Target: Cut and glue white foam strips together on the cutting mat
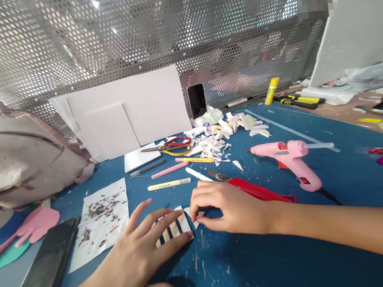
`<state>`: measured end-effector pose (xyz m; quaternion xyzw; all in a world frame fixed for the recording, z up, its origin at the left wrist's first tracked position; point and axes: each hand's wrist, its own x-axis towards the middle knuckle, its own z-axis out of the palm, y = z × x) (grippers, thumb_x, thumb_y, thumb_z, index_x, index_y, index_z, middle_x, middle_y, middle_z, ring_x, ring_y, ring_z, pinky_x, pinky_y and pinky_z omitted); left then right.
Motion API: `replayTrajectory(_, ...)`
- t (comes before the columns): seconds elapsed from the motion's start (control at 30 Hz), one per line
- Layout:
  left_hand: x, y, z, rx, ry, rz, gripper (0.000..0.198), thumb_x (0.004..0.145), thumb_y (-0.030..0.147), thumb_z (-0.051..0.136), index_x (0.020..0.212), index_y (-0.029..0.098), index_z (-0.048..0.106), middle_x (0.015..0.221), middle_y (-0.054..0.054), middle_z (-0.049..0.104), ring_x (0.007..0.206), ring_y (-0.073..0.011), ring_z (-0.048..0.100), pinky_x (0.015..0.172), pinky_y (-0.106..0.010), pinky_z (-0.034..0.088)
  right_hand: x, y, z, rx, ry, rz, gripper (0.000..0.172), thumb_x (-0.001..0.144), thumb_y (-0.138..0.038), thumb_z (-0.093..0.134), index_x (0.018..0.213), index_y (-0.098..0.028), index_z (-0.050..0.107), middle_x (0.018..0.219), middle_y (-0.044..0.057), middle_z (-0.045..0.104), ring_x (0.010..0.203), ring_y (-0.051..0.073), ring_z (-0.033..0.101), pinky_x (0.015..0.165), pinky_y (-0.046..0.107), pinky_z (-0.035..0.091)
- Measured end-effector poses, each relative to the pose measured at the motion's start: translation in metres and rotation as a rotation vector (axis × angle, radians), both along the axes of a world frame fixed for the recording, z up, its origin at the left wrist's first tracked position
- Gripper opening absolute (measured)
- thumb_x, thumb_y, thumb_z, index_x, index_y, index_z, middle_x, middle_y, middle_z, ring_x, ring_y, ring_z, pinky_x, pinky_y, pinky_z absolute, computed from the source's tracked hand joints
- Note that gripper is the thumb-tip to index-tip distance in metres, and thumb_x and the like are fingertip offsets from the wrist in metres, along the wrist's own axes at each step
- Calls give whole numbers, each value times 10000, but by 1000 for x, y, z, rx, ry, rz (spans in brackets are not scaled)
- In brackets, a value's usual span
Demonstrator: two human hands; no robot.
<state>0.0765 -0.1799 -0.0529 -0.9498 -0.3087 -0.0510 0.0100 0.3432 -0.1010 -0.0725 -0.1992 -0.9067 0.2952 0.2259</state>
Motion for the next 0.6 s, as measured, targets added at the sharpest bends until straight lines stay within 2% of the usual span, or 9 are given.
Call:
replayTrajectory(0.2, 3, -1, 1, 48, -19, -9, 749, 939, 792, 420, 1446, 260, 561, 1466, -119, 610, 1288, -327, 606, 1166, -665, 383, 3, 0, 1, -79, -30, -52, 77, 962, -197, 631, 920, -216, 693, 949, 11, 698, 944, 167, 643, 965, 381, 473)
replayTrajectory(0.37, 2, -1, 0, 15, -18, -3, 742, 941, 782, 435, 1460, 263, 543, 1468, -110, 607, 1299, -328, 598, 1177, -681, 356, 3, 2, 0, -66, -26, -76, 77, 961, -207, 644, 910, -224, 698, 945, 4, 702, 938, 164, 653, 1027, 402, 436)
replayTrajectory(0.6, 2, -1, 0, -8, 9, 8, 745, 952, 788, 388, 1470, 270, 526, 1470, -120, 605, 1309, -344, 597, 1125, -739, 392, 5, 5, -4, -63, -34, -84, 73, 968, -247, 661, 906, -237, 698, 939, -9, 709, 940, 165, 654, 1057, 402, 412)
